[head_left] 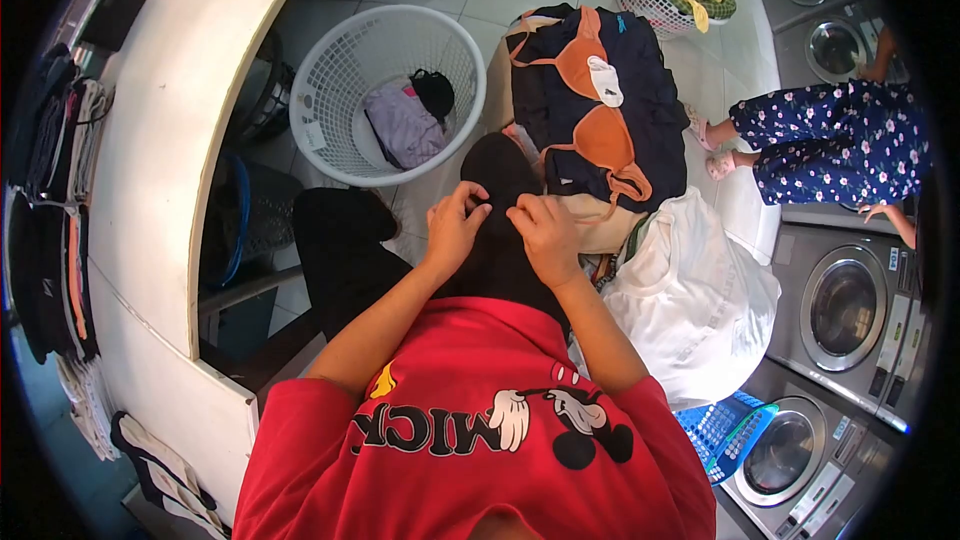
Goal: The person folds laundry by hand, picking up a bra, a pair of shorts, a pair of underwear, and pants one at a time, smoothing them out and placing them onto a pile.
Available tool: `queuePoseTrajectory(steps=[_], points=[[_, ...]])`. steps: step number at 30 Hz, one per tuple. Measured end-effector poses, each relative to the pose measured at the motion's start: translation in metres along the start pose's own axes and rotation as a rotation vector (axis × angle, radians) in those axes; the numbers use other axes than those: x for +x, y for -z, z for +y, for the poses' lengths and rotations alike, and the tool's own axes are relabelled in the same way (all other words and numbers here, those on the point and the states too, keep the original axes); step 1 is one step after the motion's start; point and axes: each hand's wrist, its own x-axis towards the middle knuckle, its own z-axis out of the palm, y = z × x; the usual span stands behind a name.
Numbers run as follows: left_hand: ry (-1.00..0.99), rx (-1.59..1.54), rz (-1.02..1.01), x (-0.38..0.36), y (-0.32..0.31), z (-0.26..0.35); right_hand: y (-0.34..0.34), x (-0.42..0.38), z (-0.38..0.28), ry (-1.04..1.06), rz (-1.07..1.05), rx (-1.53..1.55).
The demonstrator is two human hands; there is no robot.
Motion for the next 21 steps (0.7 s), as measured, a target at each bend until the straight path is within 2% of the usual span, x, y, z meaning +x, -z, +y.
queuePoseTrajectory(steps=[3, 5, 9, 11, 16, 18, 19, 21], points=[[0.093, -0.043, -0.062, 0.005, 0.001, -0.007, 0.009, 0.002, -0.003, 0.063, -0.059, 0.013], [0.153, -0.231, -0.089, 0.005, 0.0, -0.011, 0.017, 0.004, -0.008, 0.036, -0.078, 0.052], [0.06, -0.292, -0.113, 0.002, 0.003, -0.011, 0.006, 0.005, 0.0, 0.058, -0.086, 0.05], [-0.288, 0.18, -0.062, -0.006, 0.014, 0.005, -0.002, 0.011, 0.008, -0.076, -0.12, 0.111], [-0.312, 0.242, -0.002, 0.006, 0.006, -0.006, -0.015, 0.024, 0.027, -0.176, -0.156, 0.323], [-0.322, 0.233, 0.019, 0.013, 0.002, -0.009, -0.013, 0.031, 0.023, -0.174, -0.135, 0.093], [-0.341, 0.249, 0.038, 0.016, 0.0, -0.009, -0.005, 0.035, 0.017, -0.17, -0.134, 0.093], [-0.356, 0.263, 0.061, 0.022, -0.004, -0.011, 0.012, 0.04, 0.002, 0.071, 0.133, -0.01]])
